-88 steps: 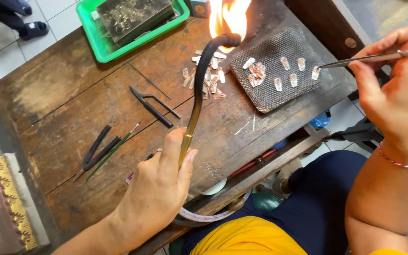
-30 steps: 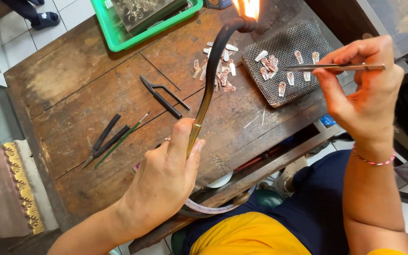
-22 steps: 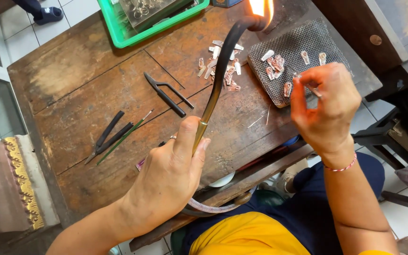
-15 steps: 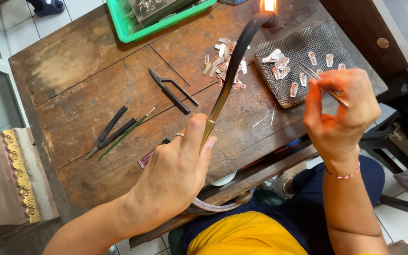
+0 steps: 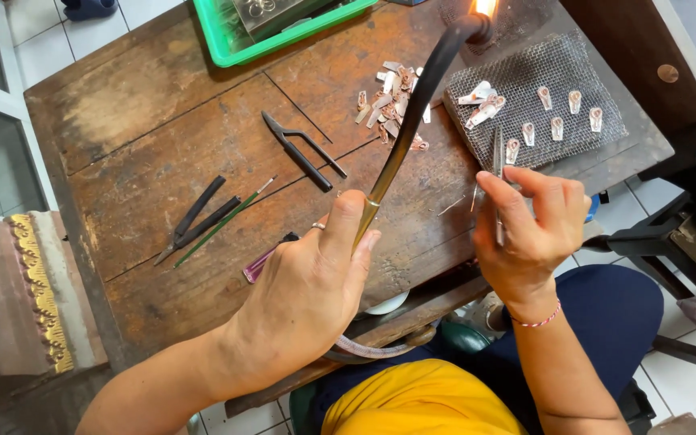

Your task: The person uses a blowtorch and tweezers to heat small metal pieces placed on a wire mesh. They repeatedly pick up individual pieces, apply flame, and return them to the mesh, continuing this process throughout the clip.

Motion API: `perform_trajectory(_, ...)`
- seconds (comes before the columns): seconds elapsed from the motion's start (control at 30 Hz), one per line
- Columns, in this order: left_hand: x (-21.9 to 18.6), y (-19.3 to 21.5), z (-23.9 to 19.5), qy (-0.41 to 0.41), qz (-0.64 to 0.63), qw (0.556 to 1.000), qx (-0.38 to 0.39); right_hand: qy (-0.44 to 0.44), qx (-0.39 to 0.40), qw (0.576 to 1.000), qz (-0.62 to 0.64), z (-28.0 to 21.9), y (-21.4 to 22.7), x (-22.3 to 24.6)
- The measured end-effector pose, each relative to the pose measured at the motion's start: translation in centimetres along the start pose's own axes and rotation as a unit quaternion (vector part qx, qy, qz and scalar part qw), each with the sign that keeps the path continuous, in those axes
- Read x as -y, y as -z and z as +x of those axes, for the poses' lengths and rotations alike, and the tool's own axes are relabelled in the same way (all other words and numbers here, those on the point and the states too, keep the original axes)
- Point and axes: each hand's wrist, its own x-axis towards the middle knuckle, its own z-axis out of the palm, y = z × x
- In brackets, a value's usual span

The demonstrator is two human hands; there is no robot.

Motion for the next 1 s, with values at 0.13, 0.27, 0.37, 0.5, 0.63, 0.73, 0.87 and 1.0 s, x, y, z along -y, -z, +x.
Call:
perform_trajectory(0.13,0.0,0.1,0.0,0.005,-0.017,1.000,0.006,0.019,0.016,0.999,0.027,0.5,-0.7,1.0)
perform_trajectory(0.27,0.0,0.0,-0.1,0.003,-0.007,1.000,-0.006,0.003,0.001,1.000,0.006,0.8,-0.5,0.5)
perform_trajectory(0.37,-0.2,0.0,-0.2,0.001,-0.006,1.000,-0.008,-0.038,-0.017,0.997,-0.059,1.0,-0.8,0.0)
perform_trajectory(0.5,-0.2,0.0,-0.3,-0.001,-0.004,1.000,-0.010,-0.010,-0.008,0.999,-0.047,1.4,-1.8,0.5)
perform_trajectory(0.63,-0.1,0.0,-0.2,0.006,0.005,1.000,-0.011,-0.003,-0.002,1.000,0.002,1.7,-1.0,0.6)
perform_trajectory(0.73,-0.2,0.1,-0.2,-0.012,0.003,1.000,-0.016,-0.018,-0.032,0.999,-0.025,1.6,-1.3,-0.5)
perform_trajectory(0.87,-0.1,0.0,-0.2,-0.016,-0.004,1.000,-0.022,-0.026,-0.028,0.999,-0.034,2.2,-2.3,-0.3)
perform_trajectory(1.0,0.0,-0.1,-0.3,0.000,-0.006,1.000,-0.016,0.000,-0.008,0.999,0.043,2.5,-1.0,1.0)
